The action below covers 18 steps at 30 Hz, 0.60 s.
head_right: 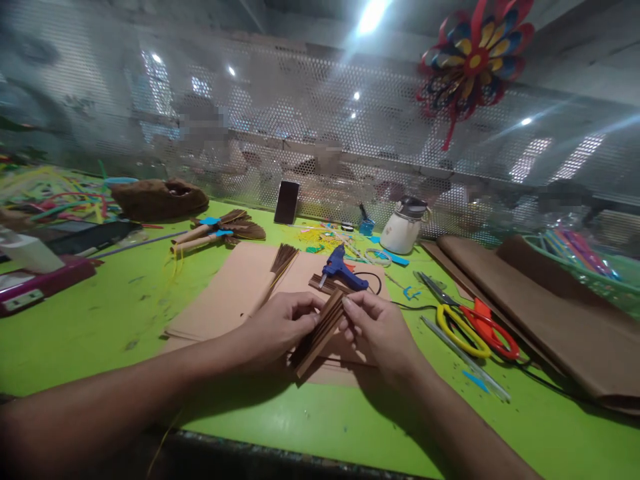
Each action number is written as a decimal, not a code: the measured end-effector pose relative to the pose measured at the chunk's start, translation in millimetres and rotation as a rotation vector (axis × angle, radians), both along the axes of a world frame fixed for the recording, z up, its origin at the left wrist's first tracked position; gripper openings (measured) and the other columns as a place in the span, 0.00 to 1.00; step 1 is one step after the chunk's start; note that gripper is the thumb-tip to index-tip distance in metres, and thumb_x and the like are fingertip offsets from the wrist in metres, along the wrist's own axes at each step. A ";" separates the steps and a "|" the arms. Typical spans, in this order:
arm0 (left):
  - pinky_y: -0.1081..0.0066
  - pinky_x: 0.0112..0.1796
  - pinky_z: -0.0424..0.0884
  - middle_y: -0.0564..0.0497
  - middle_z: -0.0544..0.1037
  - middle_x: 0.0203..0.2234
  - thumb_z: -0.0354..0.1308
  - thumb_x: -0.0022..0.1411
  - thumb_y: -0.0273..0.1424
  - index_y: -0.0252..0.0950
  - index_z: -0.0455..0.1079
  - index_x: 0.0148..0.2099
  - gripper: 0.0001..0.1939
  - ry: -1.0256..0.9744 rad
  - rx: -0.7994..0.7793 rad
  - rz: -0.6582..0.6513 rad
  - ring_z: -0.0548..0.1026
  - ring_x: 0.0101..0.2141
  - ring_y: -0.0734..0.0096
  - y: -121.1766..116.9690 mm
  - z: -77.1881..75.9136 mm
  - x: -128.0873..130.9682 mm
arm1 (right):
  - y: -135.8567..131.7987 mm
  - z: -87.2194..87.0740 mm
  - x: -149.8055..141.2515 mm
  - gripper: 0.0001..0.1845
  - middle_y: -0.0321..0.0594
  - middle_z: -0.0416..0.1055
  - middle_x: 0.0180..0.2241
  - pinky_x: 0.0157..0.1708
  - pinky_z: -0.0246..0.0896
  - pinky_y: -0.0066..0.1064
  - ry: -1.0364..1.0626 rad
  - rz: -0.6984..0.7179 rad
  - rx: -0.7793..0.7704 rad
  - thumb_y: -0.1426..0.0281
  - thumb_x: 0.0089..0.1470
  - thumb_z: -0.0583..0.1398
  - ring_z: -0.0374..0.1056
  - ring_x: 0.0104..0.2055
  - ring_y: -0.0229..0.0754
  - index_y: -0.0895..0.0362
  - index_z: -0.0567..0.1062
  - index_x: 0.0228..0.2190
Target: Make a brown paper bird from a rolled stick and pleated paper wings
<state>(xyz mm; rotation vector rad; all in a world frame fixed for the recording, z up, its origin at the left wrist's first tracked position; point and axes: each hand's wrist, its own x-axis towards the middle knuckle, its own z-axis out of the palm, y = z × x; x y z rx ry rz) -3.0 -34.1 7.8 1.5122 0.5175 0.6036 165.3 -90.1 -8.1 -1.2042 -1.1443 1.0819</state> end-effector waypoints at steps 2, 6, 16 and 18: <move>0.73 0.29 0.64 0.45 0.75 0.30 0.53 0.57 0.33 0.31 0.73 0.36 0.12 0.026 0.059 -0.001 0.69 0.29 0.71 -0.1 -1.4 0.6 | 1.2 0.0 2.5 0.14 0.33 0.67 0.21 0.20 0.54 0.23 0.033 -0.015 -0.003 0.60 0.48 0.62 0.59 0.20 0.31 0.59 0.72 0.30; 0.73 0.25 0.64 0.48 0.73 0.25 0.52 0.58 0.38 0.32 0.70 0.39 0.14 0.071 -0.065 -0.058 0.68 0.23 0.74 1.6 -4.6 0.9 | 3.7 0.3 7.3 0.15 0.34 0.68 0.22 0.20 0.55 0.23 0.087 -0.039 0.014 0.60 0.47 0.63 0.60 0.20 0.31 0.59 0.73 0.31; 0.70 0.27 0.64 0.49 0.70 0.22 0.47 0.61 0.35 0.34 0.68 0.39 0.13 0.129 0.223 -0.024 0.67 0.22 0.72 2.3 -11.7 -3.4 | 5.9 6.1 14.5 0.12 0.38 0.70 0.30 0.29 0.61 0.28 0.159 -0.031 0.143 0.64 0.46 0.64 0.63 0.28 0.35 0.57 0.76 0.33; 0.68 0.33 0.63 0.46 0.73 0.28 0.48 0.59 0.30 0.35 0.70 0.40 0.11 0.115 0.552 0.130 0.68 0.29 0.68 4.5 -12.7 -5.9 | 5.3 7.5 15.5 0.14 0.40 0.71 0.32 0.30 0.62 0.30 0.194 -0.036 0.151 0.62 0.47 0.63 0.65 0.30 0.38 0.58 0.76 0.34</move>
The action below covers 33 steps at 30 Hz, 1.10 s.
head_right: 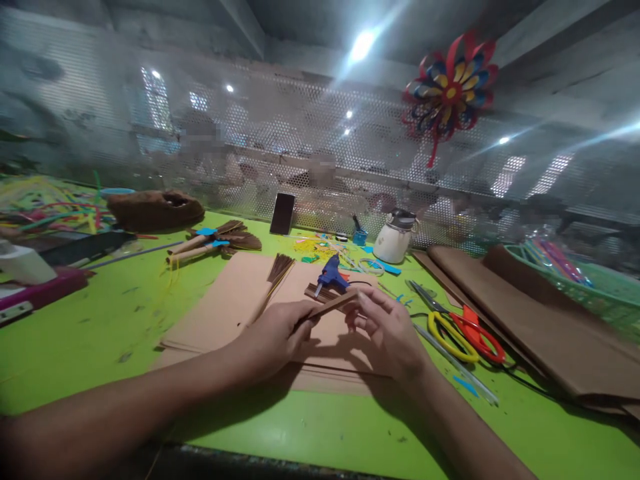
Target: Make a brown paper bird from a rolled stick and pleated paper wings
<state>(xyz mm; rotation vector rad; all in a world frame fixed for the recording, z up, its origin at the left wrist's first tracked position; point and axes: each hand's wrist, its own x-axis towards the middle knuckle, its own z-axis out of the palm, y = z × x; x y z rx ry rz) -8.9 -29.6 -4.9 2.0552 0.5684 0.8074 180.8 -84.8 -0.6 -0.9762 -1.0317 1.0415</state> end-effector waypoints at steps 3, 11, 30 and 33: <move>0.65 0.39 0.62 0.44 0.73 0.36 0.50 0.55 0.25 0.36 0.68 0.48 0.17 0.070 0.317 0.068 0.68 0.37 0.61 3.7 0.2 -3.8 | -0.3 0.2 0.6 0.19 0.43 0.72 0.32 0.30 0.63 0.33 0.024 -0.011 0.003 0.56 0.50 0.60 0.66 0.31 0.41 0.59 0.76 0.36; 0.62 0.43 0.61 0.41 0.69 0.43 0.44 0.57 0.21 0.35 0.62 0.55 0.23 0.206 0.536 0.118 0.66 0.42 0.59 1.5 5.3 -3.7 | 2.3 -8.1 -0.7 0.11 0.38 0.72 0.30 0.29 0.61 0.31 -0.066 0.004 0.032 0.67 0.47 0.64 0.65 0.28 0.36 0.57 0.75 0.35; 0.71 0.30 0.64 0.49 0.72 0.26 0.56 0.53 0.33 0.31 0.70 0.43 0.15 -0.125 -0.460 0.076 0.67 0.26 0.73 13.2 14.1 2.6 | 6.8 -17.2 4.5 0.13 0.40 0.72 0.32 0.32 0.63 0.32 -0.117 -0.001 0.039 0.67 0.47 0.64 0.66 0.30 0.37 0.57 0.74 0.37; 0.71 0.29 0.63 0.49 0.73 0.25 0.57 0.52 0.32 0.32 0.70 0.42 0.15 -0.130 -0.453 0.084 0.67 0.25 0.74 14.9 10.0 4.9 | 5.1 -12.8 2.3 0.14 0.41 0.72 0.34 0.32 0.63 0.33 -0.119 -0.011 0.058 0.68 0.48 0.64 0.66 0.31 0.39 0.57 0.73 0.39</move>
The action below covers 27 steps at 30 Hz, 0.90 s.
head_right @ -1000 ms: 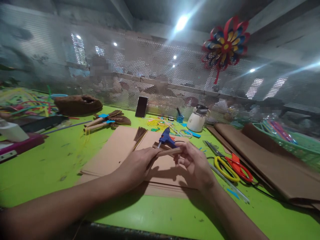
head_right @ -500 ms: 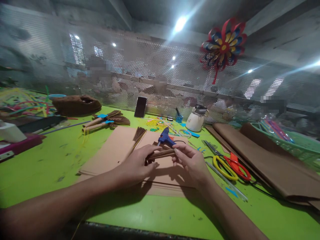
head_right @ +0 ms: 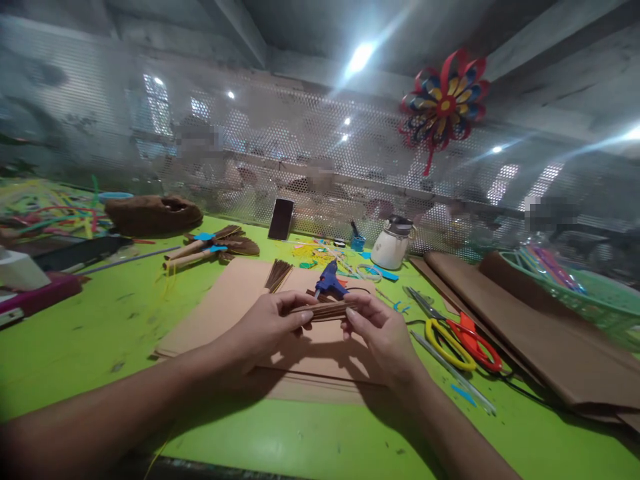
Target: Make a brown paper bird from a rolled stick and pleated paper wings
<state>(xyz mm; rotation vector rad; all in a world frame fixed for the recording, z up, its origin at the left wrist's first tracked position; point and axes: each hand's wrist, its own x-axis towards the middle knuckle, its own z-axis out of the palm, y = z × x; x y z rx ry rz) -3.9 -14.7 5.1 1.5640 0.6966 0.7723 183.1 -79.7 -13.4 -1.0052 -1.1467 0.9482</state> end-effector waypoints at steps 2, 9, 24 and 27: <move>0.71 0.29 0.63 0.49 0.73 0.27 0.57 0.51 0.31 0.32 0.70 0.43 0.15 -0.016 0.009 -0.019 0.67 0.25 0.75 0.3 -0.7 0.7 | -1.1 2.2 -0.9 0.17 0.40 0.72 0.34 0.32 0.63 0.33 0.001 -0.016 0.007 0.68 0.48 0.64 0.66 0.31 0.39 0.56 0.72 0.41; 0.71 0.28 0.64 0.49 0.72 0.21 0.58 0.50 0.33 0.32 0.67 0.30 0.08 0.004 0.021 0.008 0.69 0.23 0.73 2.7 -3.0 2.2 | -2.6 4.1 -1.4 0.19 0.40 0.71 0.35 0.31 0.64 0.31 0.090 0.004 -0.028 0.70 0.46 0.65 0.66 0.31 0.37 0.56 0.71 0.42; 0.71 0.30 0.63 0.46 0.74 0.30 0.57 0.51 0.31 0.32 0.71 0.39 0.13 0.035 0.037 -0.027 0.69 0.27 0.72 1.9 -6.5 1.7 | -6.6 10.8 -9.3 0.19 0.40 0.71 0.37 0.32 0.63 0.29 0.113 0.039 -0.042 0.70 0.45 0.65 0.65 0.33 0.37 0.56 0.72 0.42; 0.70 0.30 0.62 0.46 0.74 0.27 0.57 0.51 0.32 0.30 0.71 0.39 0.13 0.044 0.039 -0.014 0.68 0.27 0.72 0.7 -5.2 1.3 | -5.3 10.3 -9.1 0.14 0.40 0.71 0.37 0.32 0.64 0.29 0.128 0.030 -0.048 0.66 0.50 0.62 0.65 0.32 0.37 0.55 0.73 0.40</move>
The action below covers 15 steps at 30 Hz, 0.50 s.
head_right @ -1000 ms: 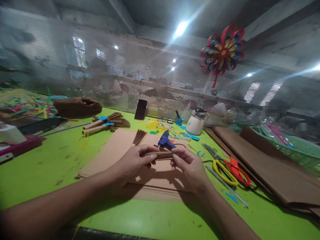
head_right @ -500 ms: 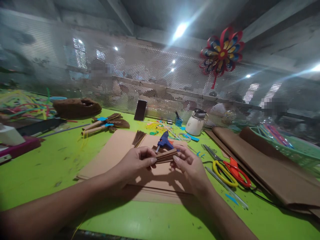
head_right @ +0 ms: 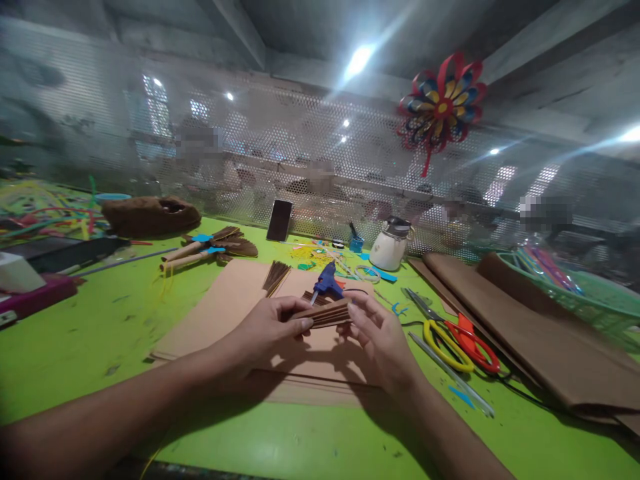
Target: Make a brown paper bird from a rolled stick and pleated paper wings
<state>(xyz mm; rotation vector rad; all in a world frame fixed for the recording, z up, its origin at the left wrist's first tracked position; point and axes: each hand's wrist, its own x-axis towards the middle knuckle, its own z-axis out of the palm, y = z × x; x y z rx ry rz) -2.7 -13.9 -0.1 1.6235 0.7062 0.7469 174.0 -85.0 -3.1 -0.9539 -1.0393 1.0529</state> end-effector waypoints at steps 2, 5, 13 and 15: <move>0.71 0.29 0.61 0.47 0.73 0.25 0.56 0.51 0.32 0.30 0.72 0.38 0.13 0.000 0.005 0.005 0.68 0.26 0.72 -0.2 0.3 -0.5 | 2.1 -1.5 1.2 0.14 0.39 0.71 0.34 0.30 0.64 0.28 -0.001 -0.021 -0.017 0.61 0.53 0.59 0.65 0.30 0.36 0.56 0.75 0.38; 0.71 0.28 0.61 0.48 0.72 0.25 0.57 0.50 0.31 0.30 0.71 0.37 0.12 -0.007 -0.009 0.011 0.67 0.26 0.73 -0.6 1.2 -0.7 | 5.5 -4.8 3.2 0.19 0.39 0.72 0.28 0.25 0.62 0.26 -0.020 -0.058 -0.071 0.55 0.54 0.56 0.64 0.26 0.36 0.56 0.76 0.35; 0.70 0.32 0.65 0.44 0.75 0.34 0.54 0.53 0.29 0.32 0.71 0.37 0.10 0.013 0.063 -0.029 0.70 0.32 0.69 -2.7 -3.9 2.2 | 4.7 -9.6 -4.4 0.18 0.34 0.66 0.18 0.15 0.54 0.23 -0.183 -0.061 -0.090 0.56 0.51 0.58 0.58 0.17 0.32 0.59 0.72 0.25; 0.69 0.35 0.66 0.44 0.75 0.36 0.53 0.54 0.28 0.33 0.71 0.39 0.10 0.038 0.126 -0.040 0.71 0.35 0.67 -3.5 -5.4 1.9 | 4.3 -10.2 -6.4 0.17 0.34 0.65 0.17 0.13 0.52 0.22 -0.175 -0.040 -0.120 0.57 0.51 0.59 0.57 0.15 0.32 0.59 0.71 0.25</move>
